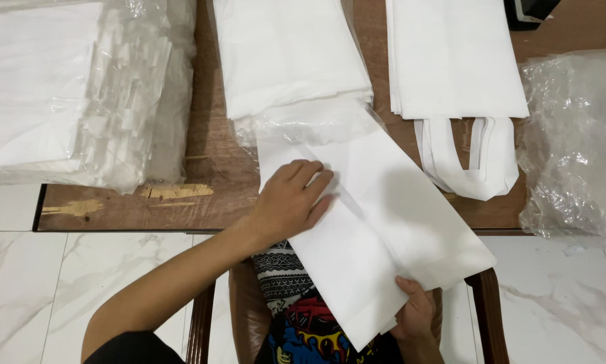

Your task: The person folds white tote bags and places them into clear plastic packaging bags on a wooden table. They repeatedly pick up a bag, fold it, insert it into a plastic bag, and stack the packaged item.

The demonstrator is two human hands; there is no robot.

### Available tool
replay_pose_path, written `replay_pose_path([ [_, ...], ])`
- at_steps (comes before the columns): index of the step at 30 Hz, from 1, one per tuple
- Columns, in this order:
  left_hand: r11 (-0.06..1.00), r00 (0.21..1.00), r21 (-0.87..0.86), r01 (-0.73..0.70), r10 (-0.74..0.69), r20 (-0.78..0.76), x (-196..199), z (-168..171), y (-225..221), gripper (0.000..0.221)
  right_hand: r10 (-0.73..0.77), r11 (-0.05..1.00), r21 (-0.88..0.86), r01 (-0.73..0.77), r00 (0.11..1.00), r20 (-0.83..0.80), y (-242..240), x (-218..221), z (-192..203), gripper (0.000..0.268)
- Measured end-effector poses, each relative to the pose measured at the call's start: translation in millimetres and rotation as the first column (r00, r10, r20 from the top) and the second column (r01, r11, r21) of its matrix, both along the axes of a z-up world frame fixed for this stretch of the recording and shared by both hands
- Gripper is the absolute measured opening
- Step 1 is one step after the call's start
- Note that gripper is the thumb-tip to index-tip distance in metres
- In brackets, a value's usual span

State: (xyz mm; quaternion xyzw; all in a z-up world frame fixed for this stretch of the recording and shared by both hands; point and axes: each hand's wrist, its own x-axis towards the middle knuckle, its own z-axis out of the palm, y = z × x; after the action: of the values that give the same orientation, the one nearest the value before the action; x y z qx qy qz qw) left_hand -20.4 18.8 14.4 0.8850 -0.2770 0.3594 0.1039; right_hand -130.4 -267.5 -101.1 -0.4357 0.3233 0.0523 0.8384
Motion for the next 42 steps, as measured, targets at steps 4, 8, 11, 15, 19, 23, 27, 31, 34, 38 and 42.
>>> replay_pose_path([
  [4,0.989,0.754,0.029,-0.146,0.130,-0.644,0.4,-5.9,12.5,0.069,0.029,0.999,-0.014,-0.029,1.000,-0.004,6.5,5.5,6.9,0.063],
  [8,0.919,0.695,0.156,-0.362,0.378,-0.611,25.1,-18.0,10.2,0.077,0.076,0.997,0.023,-0.078,0.994,0.080,11.3,11.7,11.4,0.067],
  [11,0.892,0.729,0.139,-0.430,0.434,-0.530,38.6,-27.3,-0.7,0.078,0.049,0.998,0.043,-0.054,0.993,0.104,7.2,10.9,5.7,0.072],
  [15,0.873,0.766,0.175,-0.455,0.484,-0.423,51.8,-36.2,-6.3,0.078,0.040,0.999,-0.022,-0.039,0.999,0.024,11.8,18.3,16.8,0.072],
  [19,0.856,0.758,0.226,-0.465,0.517,-0.398,61.2,-42.9,-3.9,0.081,0.080,0.994,0.076,-0.083,0.996,0.044,15.0,26.4,25.3,0.075],
  [23,0.876,0.797,0.160,-0.456,0.481,-0.364,71.0,-47.9,0.9,0.080,0.073,0.997,0.038,-0.070,0.994,-0.080,18.6,37.8,48.8,0.069],
  [27,0.887,0.806,0.185,-0.423,0.462,-0.370,79.2,-40.8,0.0,0.079,0.134,0.990,0.051,-0.129,0.985,-0.107,23.7,43.1,67.0,0.067],
  [31,0.923,0.805,0.208,-0.323,0.384,-0.453,91.7,-36.8,1.8,0.078,0.188,0.982,0.086,-0.171,0.945,-0.268,34.6,45.3,80.8,0.069],
  [34,0.942,0.824,0.159,-0.297,0.337,-0.455,100.3,-36.6,5.2,0.076,0.206,0.978,0.101,-0.183,0.924,-0.321,42.8,41.2,83.9,0.070],
  [38,0.948,0.831,0.089,-0.307,0.313,-0.461,98.2,-22.0,13.3,0.069,0.198,0.979,0.102,-0.174,0.925,-0.323,39.8,34.5,76.1,0.070],
  [42,0.897,0.813,0.079,-0.435,0.430,-0.392,83.3,-25.5,23.3,0.072,0.172,0.974,-0.074,-0.214,0.912,-0.373,27.2,32.9,63.2,0.058],
])
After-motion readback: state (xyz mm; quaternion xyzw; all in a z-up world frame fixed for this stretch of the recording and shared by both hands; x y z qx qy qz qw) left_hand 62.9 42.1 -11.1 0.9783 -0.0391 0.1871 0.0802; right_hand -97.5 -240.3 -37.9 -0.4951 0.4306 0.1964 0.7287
